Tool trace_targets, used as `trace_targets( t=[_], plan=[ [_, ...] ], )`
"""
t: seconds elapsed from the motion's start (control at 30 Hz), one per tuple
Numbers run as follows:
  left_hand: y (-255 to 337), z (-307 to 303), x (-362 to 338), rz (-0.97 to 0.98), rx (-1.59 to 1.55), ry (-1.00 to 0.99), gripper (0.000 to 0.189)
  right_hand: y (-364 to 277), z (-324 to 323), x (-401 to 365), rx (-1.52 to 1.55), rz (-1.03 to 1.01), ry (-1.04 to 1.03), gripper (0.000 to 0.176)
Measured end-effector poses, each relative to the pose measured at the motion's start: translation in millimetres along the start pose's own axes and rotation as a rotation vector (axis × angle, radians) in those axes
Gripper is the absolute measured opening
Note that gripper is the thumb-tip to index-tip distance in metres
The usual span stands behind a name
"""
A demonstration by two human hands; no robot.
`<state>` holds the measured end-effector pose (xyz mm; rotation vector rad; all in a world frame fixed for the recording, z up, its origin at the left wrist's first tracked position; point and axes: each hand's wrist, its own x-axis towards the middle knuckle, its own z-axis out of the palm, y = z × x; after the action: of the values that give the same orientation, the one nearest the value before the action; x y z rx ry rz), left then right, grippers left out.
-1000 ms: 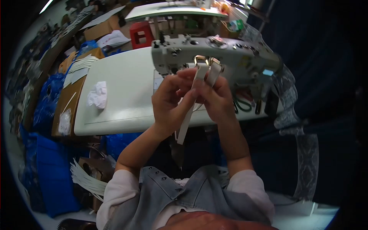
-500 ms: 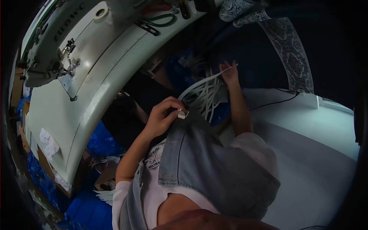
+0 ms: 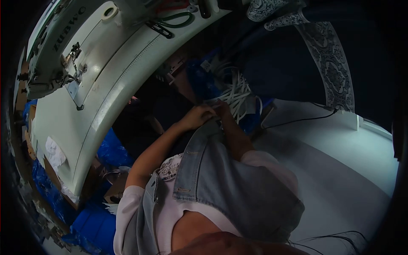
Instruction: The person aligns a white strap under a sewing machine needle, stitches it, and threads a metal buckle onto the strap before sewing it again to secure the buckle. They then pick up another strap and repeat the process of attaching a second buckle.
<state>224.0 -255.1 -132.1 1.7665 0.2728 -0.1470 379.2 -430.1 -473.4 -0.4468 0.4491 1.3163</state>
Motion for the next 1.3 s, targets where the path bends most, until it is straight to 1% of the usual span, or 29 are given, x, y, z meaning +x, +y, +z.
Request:
trace_targets(
  t=[0.03,0.07,0.1,0.13,0.2,0.23,0.27,0.3,0.33,0.4,0.43,0.5,0.53,0.6,0.63,0.67,0.73,0.77,0.8,0.83,0.87,0.93,0.97,1.0,1.07,1.1,1.13,1.2,1.3],
  plan=[
    [-1.0,-1.4,-6.2,-0.004,0.008,0.009,0.02,-0.2,27.5,0.2,-0.015,-0.054,-0.045,0.017],
    [-2.8,-4.0,-12.2,-0.001,-0.116,0.174,0.022,-2.8,56.5,1.2,0.044,-0.121,-0.042,0.015],
    [-5.3,-8.5,-16.5,0.003,-0.243,0.343,0.024,-1.6,125.0,-10.8,0.105,-0.189,-0.043,0.013],
    [-9.8,-18.9,-19.9,-0.001,-0.241,0.36,0.024,0.4,200.9,-25.3,0.164,-0.256,-0.048,0.011],
    [-17.5,-35.5,-33.4,-0.006,-0.238,0.649,0.033,2.3,293.5,-46.7,0.096,-0.307,-0.307,0.012],
    [-3.8,-39.5,-39.1,-0.014,-0.238,0.672,0.033,8.7,335.7,-62.5,0.091,-0.283,-0.309,0.012],
    [24.5,-50.5,-41.6,0.05,-0.434,0.641,0.038,18.9,377.2,-80.8,0.053,-0.313,-0.345,0.013],
    [50.9,-61.6,-45.6,0.121,-0.624,0.608,0.043,30.5,407.8,-94.8,0.014,-0.342,-0.385,0.014],
    [71.4,-69.1,-52.8,0.131,-0.613,0.64,0.043,41.7,427.6,-102.2,0.008,-0.315,-0.406,0.014],
    [105.0,-80.4,-71.0,0.352,-0.672,0.595,0.04,63.7,457.8,-114.1,-0.03,-0.317,-0.558,0.015],
    [112.9,-88.0,-81.8,0.361,-0.655,0.632,0.04,76.1,471.6,-121.1,-0.032,-0.283,-0.581,0.015],
    [125.4,-103.8,-107.1,0.407,-0.565,0.814,0.033,100.7,495.2,-135.0,-0.184,-0.243,-0.678,0.02],
    [136.2,-115.7,-120.9,0.442,-0.554,0.896,0.027,110.3,504.4,-142.5,-0.181,-0.203,-0.708,0.02],
    [145.2,-146.4,-152.1,0.555,-0.398,0.922,0.027,124.1,520.0,-156.3,-0.752,0.063,-0.706,0.028],
    [151.2,-161.3,-161.9,0.696,-0.382,0.886,0.028,122.9,523.1,-164.3,-0.76,0.099,-0.753,0.028],
    [159.0,-174.6,-176.7,0.711,-0.344,0.929,0.028,115.3,525.4,-170.6,-1.16,0.165,-0.936,0.031],
    [178.9,-194.0,-204.1,0.669,0.041,0.843,0.022,120.0,549.9,-171.6,-1.579,0.207,-1.153,0.035],
    [191.6,-197.3,-209.6,0.682,0.061,0.865,0.022,126.6,566.0,-173.7,-1.595,-0.485,-1.208,0.035],
    [205.9,-199.2,-210.4,0.695,0.252,0.982,0.032,134.9,581.0,-174.2,-1.488,-1.183,-1.178,0.036],
    [220.8,-201.6,-212.2,0.703,0.442,1.092,0.043,149.1,596.3,-164.9,-1.507,-1.362,-1.12,0.034],
    [237.0,-207.5,-216.8,0.742,0.617,1.073,0.03,163.4,611.7,-155.5,-1.52,-1.54,-1.039,0.031],
    [265.4,-213.1,-222.2,0.739,0.791,1.16,0.023,181.5,626.3,-146.8,-1.34,-0.879,-1.167,0.025],
    [276.0,-222.1,-225.6,0.822,0.936,1.167,0.02,190.2,636.1,-145.4,-1.287,-0.945,-1.265,0.033],
    [285.0,-225.0,-229.9,0.833,0.966,1.182,0.02,193.8,643.7,-148.1,-1.275,-0.958,-1.3,0.033],
    [297.9,-227.4,-237.5,0.773,0.723,1.22,0.021,198.1,652.6,-160.5,-1.125,-0.335,-1.456,0.044],
    [299.7,-236.4,-237.5,0.843,0.665,1.207,0.023,200.6,656.6,-164.4,-1.119,-0.292,-1.47,0.055],
    [301.4,-240.2,-242.9,0.851,0.681,1.217,0.023,203.3,659.3,-164.1,-1.119,-0.293,-1.491,0.055],
    [304.6,-244.4,-253.4,0.713,0.558,1.123,0.025,206.0,660.5,-161.5,-0.917,-0.003,-1.533,0.056],
    [304.2,-250.0,-261.1,0.642,0.482,1.057,0.026,206.1,664.6,-158.4,-0.919,0.049,-1.526,0.058]
  ],
)
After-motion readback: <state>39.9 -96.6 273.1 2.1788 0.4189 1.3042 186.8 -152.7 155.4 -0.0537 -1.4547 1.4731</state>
